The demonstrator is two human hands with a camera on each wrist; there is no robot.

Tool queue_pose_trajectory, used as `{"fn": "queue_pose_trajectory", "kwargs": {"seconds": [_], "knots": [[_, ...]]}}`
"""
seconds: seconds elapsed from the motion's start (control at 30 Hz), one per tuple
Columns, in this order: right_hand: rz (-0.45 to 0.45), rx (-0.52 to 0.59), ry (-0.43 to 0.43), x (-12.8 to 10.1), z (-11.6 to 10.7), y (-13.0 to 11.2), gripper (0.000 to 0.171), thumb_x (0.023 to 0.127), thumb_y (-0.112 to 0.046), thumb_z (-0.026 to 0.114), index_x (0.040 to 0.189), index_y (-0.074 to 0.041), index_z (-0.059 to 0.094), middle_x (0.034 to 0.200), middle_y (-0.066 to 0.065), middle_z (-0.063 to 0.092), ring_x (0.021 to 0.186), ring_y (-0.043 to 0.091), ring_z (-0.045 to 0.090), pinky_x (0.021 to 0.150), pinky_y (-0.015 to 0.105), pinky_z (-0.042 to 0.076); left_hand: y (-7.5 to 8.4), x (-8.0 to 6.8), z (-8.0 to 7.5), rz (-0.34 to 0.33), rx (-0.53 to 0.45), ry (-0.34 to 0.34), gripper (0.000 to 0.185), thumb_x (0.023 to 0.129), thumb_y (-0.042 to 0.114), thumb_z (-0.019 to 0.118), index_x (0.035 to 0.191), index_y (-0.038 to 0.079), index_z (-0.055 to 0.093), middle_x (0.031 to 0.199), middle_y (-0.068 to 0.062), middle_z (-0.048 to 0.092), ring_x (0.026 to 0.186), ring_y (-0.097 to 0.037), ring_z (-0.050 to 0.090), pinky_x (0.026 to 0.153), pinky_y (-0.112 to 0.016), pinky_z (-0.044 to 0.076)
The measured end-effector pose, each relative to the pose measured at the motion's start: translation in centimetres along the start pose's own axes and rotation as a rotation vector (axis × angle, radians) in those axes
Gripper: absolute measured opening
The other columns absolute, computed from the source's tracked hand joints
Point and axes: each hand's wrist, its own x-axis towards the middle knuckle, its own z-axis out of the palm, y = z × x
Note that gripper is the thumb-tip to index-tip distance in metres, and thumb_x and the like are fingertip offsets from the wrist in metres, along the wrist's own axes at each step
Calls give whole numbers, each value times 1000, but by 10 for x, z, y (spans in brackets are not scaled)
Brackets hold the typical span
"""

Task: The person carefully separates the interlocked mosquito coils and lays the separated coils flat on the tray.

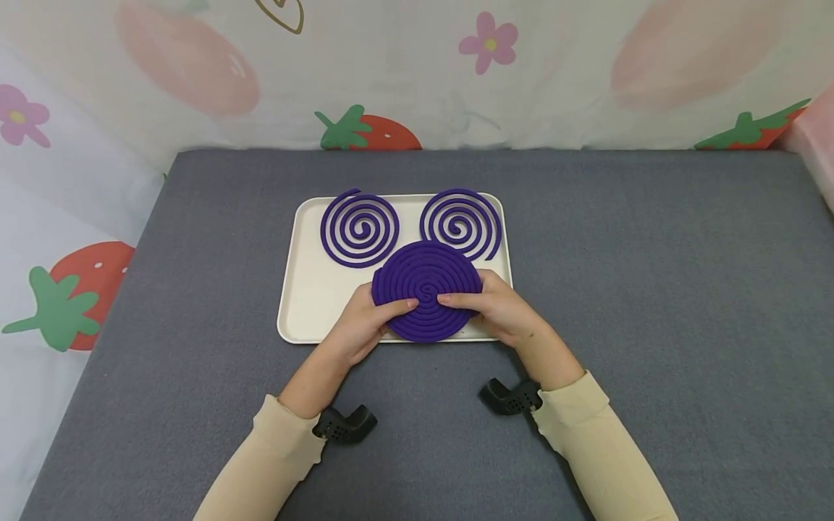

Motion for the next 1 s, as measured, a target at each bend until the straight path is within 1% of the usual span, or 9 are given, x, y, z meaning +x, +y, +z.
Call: {"fn": "queue_pose_trajectory", "kwargs": {"seconds": [0.27,0.37,0.53,0.63,0.77,0.9,1.0], "knots": [[-7,-12,-26,0,-2,1,27,86,6,58,111,-6,55,100,6,66,90,16,64,78,30,55,0,0,0,-11,17,5,51,84,-2,60,132,-10,43,124,-26,53,106,-25,58,91,-36,50],[-8,-13,-27,0,-2,2,26,86,5,58,109,-7,56,99,6,66,90,16,64,78,30,55,-1,0,0,-14,14,3,51,85,-2,60,132,-9,44,124,-25,54,106,-24,58,91,-35,49],[-17,-15,-20,0,-1,1,25,87,5,58,108,-9,58,100,5,65,92,15,63,80,29,54,-2,1,-2,-11,-7,-26,52,85,-3,59,134,-9,42,126,-26,52,107,-24,57,92,-36,49],[-15,-22,7,0,1,0,24,87,6,57,106,-7,59,99,5,66,90,15,63,78,28,54,-2,1,-3,-10,-15,-50,53,86,-3,58,135,-8,40,126,-26,52,106,-23,58,91,-37,49],[4,-37,71,1,5,-1,25,85,9,54,103,-7,59,96,4,66,87,14,64,75,27,55,-1,0,-2,-12,-14,-64,51,87,-4,57,135,-8,40,126,-26,52,104,-21,59,90,-36,50],[6,-63,136,2,6,0,26,82,11,54,102,-5,58,94,3,66,85,14,63,73,26,55,-1,0,-2,-17,-10,-51,50,86,-4,58,133,-10,43,123,-27,54,100,-19,60,89,-35,51],[-4,-96,170,2,7,1,26,81,10,56,105,0,57,93,3,66,84,14,64,71,26,55,-1,0,-1,-16,-2,-34,49,85,-5,59,131,-11,44,122,-27,55,99,-19,61,89,-35,51]]}}
